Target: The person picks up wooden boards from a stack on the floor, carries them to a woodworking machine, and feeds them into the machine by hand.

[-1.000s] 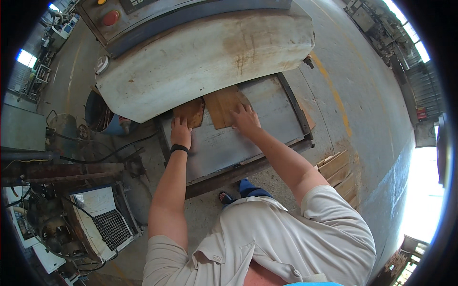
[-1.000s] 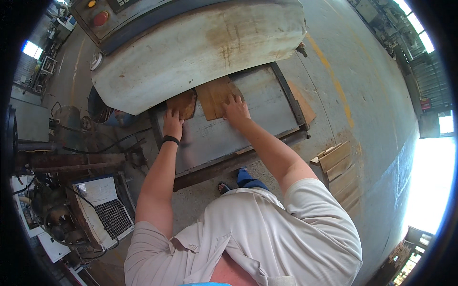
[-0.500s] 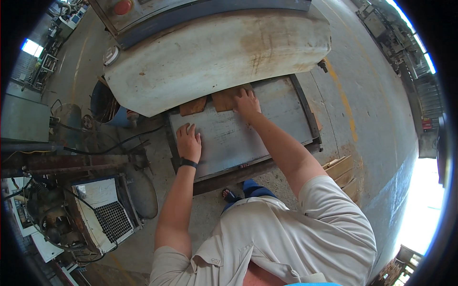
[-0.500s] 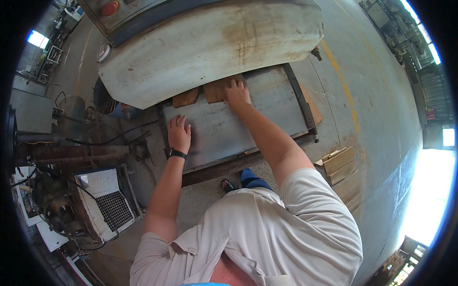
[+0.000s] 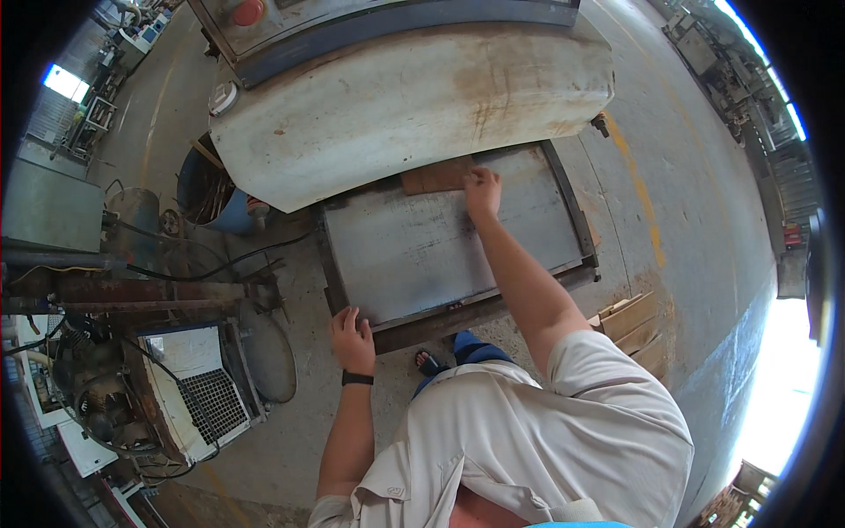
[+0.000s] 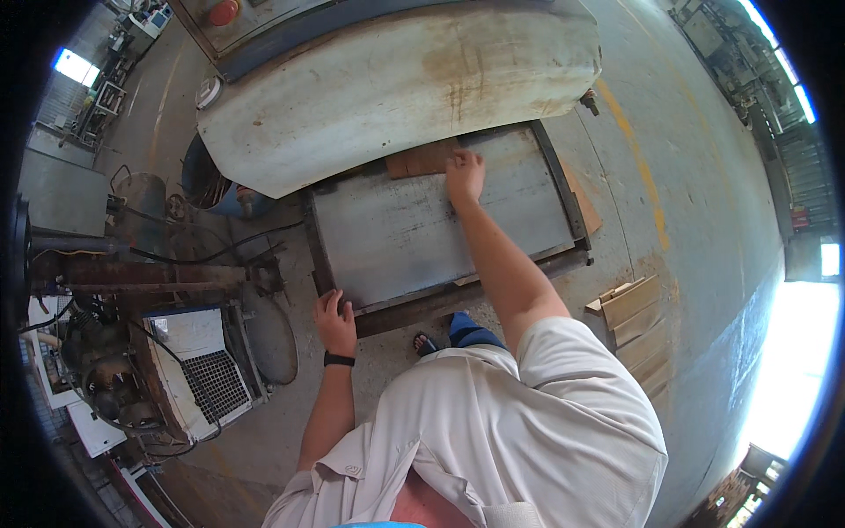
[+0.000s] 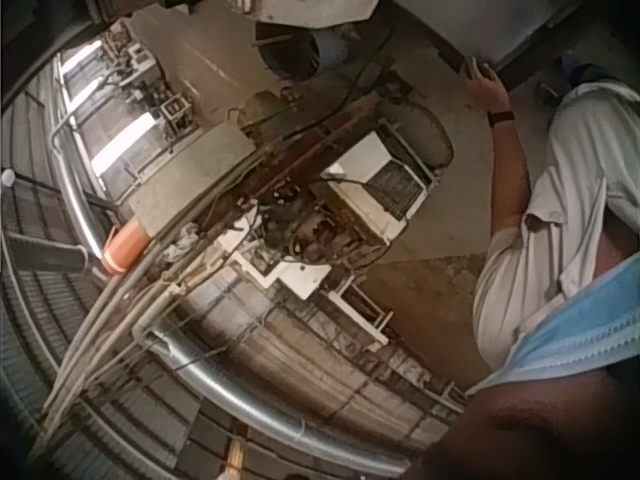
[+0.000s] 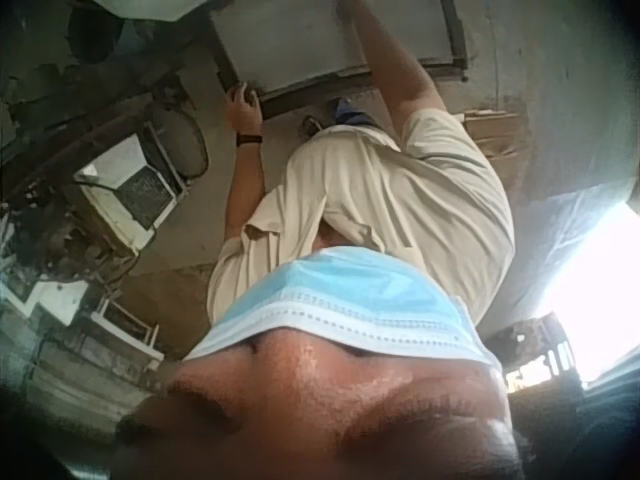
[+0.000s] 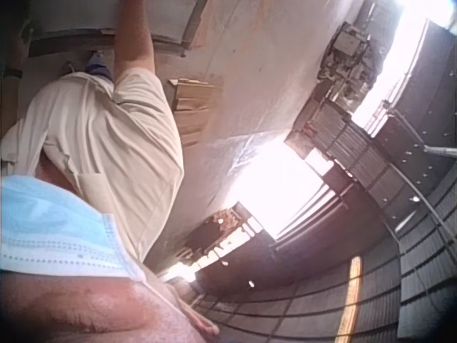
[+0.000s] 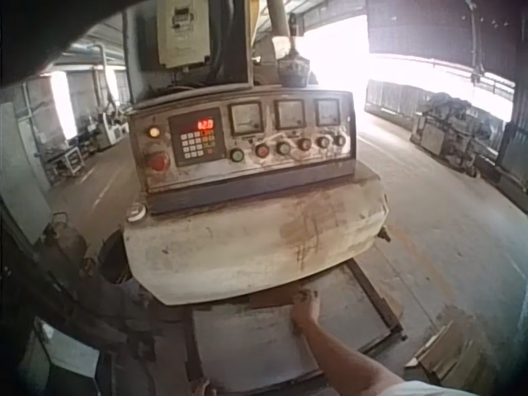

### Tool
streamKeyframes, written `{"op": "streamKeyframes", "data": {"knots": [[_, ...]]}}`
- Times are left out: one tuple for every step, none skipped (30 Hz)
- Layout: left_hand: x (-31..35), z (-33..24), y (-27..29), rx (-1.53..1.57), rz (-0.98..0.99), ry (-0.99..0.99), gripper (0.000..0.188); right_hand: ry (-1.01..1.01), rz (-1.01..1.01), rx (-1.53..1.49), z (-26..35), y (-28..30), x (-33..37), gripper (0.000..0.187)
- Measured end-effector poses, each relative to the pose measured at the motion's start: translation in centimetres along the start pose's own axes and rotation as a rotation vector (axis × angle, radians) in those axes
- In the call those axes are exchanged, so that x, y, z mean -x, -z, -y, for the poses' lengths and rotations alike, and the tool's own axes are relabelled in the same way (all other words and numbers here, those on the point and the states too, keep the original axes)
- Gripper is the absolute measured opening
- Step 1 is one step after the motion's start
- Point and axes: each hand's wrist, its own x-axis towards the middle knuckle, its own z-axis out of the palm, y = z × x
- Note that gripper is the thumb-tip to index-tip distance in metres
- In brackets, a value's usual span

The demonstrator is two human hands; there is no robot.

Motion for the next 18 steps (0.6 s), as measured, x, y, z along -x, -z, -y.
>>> {"op": "streamKeyframes", "data": {"knots": [[0.9, 0.4, 0.3, -0.002, -0.003, 0.0, 0.03, -0.256, -0.117, -0.075, 0.1, -0.2, 0.6, 0.038], [1.8, 0.8, 0.7, -0.016, -0.009, 0.031, 0.03, -0.254, -0.115, -0.078, 0.4, -0.6, 1.0, 0.038], [2.6, 1.3, 1.0, -0.028, -0.014, 0.059, 0.03, -0.46, -0.06, -0.498, 0.8, -1.1, 1.4, 0.04], [3.4, 1.8, 1.1, -0.029, -0.017, 0.056, 0.03, -0.657, 0.0, -0.923, 0.7, -1.5, 1.5, 0.044], [4.2, 2.3, 1.3, -0.027, -0.012, 0.08, 0.03, -0.655, 0.0, -0.927, 0.7, -1.8, 1.2, 0.044], [4.5, 2.3, 1.1, -0.015, -0.002, 0.089, 0.03, -0.649, -0.03, -0.992, 0.0, -1.9, -0.3, 0.043], [5.2, 2.6, 1.3, -0.018, -0.004, 0.087, 0.03, -0.649, -0.043, -1.057, 0.2, -2.3, -1.0, 0.043], [5.9, 2.9, 1.3, 0.002, 0.006, 0.135, 0.031, -0.648, -0.043, -1.061, 0.3, -2.4, -1.5, 0.043], [6.7, 3.2, 1.6, 0.019, 0.014, 0.192, 0.031, -0.701, -0.025, -1.089, 0.7, -2.7, -1.8, 0.04], [7.4, 3.6, 2.0, 0.015, 0.01, 0.198, 0.031, -0.753, -0.007, -1.115, 1.2, -3.0, -2.0, 0.037], [8.1, 4.0, 2.2, 0.006, 0.01, 0.225, 0.031, -0.755, 0.002, -1.115, 1.6, -3.3, -2.1, 0.037], [8.4, 3.9, 2.3, 0.003, 0.011, 0.244, 0.031, -0.719, 0.036, -1.138, 1.3, -3.2, -2.8, 0.033], [8.7, 3.9, 2.3, 0.008, 0.009, 0.243, 0.031, -0.683, 0.07, -1.161, 1.0, -3.2, -3.3, 0.03], [9.0, 3.9, 2.3, 0.0, 0.028, 0.264, 0.03, -0.678, 0.068, -1.16, 0.7, -3.0, -3.9, 0.03], [9.5, 4.1, 2.6, -0.017, 0.042, 0.298, 0.03, -0.726, 0.035, -1.173, 1.3, -3.3, -4.0, 0.026], [9.9, 4.3, 2.7, -0.022, 0.037, 0.308, 0.03, -0.774, 0.0, -1.185, 1.9, -3.6, -3.9, 0.022], [10.4, 4.4, 2.9, -0.02, 0.071, 0.343, 0.032, -0.779, 0.012, -1.184, 2.5, -3.9, -3.9, 0.022], [10.6, 4.4, 2.9, -0.012, 0.107, 0.369, 0.033, -0.776, 0.003, -1.199, 2.5, -3.9, -4.5, 0.02]]}}
